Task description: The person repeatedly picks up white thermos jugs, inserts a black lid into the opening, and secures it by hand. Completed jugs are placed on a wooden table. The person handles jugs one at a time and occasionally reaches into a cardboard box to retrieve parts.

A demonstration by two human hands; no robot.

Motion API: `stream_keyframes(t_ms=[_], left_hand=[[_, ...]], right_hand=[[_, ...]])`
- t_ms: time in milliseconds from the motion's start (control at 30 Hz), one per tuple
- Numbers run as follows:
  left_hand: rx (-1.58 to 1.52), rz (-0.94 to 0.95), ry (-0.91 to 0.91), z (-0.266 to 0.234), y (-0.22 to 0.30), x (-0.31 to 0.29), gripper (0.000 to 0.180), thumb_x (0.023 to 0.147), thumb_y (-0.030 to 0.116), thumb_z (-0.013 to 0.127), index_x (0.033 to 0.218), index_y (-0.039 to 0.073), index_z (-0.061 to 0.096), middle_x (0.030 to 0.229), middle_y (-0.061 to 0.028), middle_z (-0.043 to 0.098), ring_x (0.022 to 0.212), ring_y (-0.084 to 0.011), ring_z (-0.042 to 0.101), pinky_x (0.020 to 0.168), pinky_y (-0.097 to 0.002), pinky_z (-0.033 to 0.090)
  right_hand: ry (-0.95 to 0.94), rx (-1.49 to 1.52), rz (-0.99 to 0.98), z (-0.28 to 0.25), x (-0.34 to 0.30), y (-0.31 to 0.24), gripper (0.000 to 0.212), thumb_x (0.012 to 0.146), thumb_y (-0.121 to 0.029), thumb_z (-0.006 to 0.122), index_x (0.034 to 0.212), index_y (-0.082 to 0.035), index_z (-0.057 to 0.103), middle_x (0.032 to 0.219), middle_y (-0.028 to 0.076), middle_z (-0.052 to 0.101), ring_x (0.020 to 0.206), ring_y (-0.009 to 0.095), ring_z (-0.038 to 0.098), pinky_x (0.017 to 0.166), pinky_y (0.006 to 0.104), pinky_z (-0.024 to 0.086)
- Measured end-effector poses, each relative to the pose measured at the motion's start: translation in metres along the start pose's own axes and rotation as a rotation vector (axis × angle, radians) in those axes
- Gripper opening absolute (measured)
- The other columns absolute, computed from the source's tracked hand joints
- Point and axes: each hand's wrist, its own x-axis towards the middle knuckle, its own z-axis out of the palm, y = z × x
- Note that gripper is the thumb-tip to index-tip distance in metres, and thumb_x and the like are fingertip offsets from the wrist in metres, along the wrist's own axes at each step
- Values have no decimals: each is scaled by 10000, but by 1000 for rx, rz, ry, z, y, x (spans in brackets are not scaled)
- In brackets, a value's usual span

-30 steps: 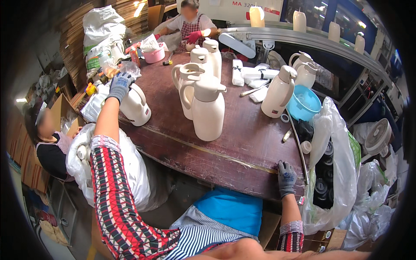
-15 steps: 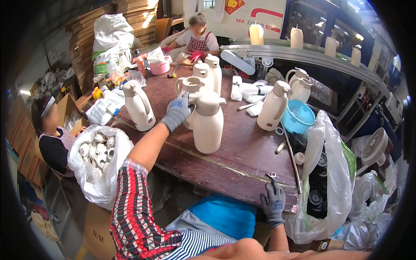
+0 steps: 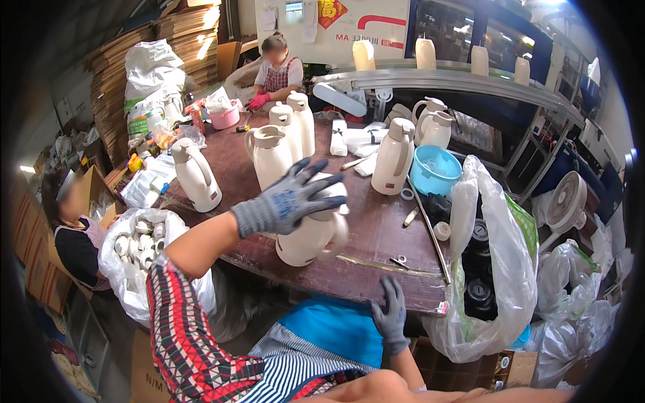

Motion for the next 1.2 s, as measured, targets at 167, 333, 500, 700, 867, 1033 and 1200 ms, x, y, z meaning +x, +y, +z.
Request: stream_keyframes(t_ms=[167,333,500,700,867,1033,1200], left_hand=[[-320,-59,-44,-5,21,31,793,735,291,806,1472,210,524,1502,-121,443,1430,-426,358,1120,-621,364],[-4,-248,111,-48,72,-13,949,680,494,855,1512,201,505,1516,-142,452,1487,-429,326,1155,-723,246],[-339,-120,35,-53,110,-59,556,691,309,804,1212,174,666,1369,-111,593,1284,-346,558,1079,-524,451],[-717,-483,277,11,123,-59,265,737,112,659,998,77,681,1062,-157,691,950,-372,664,896,-445,539],[-684,-793,342,114,75,-126,262,905,112,657,1153,31,683,1094,-139,706,1025,-299,680,934,-399,534],[-898,-839,116,162,116,-104,282,919,126,657,1184,30,666,1120,-138,697,1040,-294,673,943,-393,531],[-997,-882,-57,178,148,-100,302,933,140,657,1214,28,650,1146,-138,687,1055,-288,665,952,-388,529]], right_hand=[[-137,687,72,81,75,-62,642,895,-217,784,1444,-57,492,1560,145,464,1280,296,582,1064,449,512],[48,300,-128,82,82,-104,303,911,-181,769,1091,16,626,1299,263,642,958,334,694,788,361,551],[-274,162,-344,14,32,-158,362,888,-258,808,1095,-12,641,1292,235,669,712,330,687,663,397,551],[58,82,-16,-63,-28,-104,500,956,-282,730,1372,-27,617,1430,168,603,1090,271,708,900,371,573],[639,-412,535,-176,-208,8,311,948,-168,718,1226,-29,706,1171,165,722,1098,284,702,960,372,543],[1255,-558,980,-273,-389,63,391,943,-198,741,1286,-33,655,1179,152,694,1013,244,688,876,370,571],[1097,-791,1068,-363,-418,153,611,881,-287,749,1443,-136,561,1422,192,550,1265,379,584,1062,453,489]])
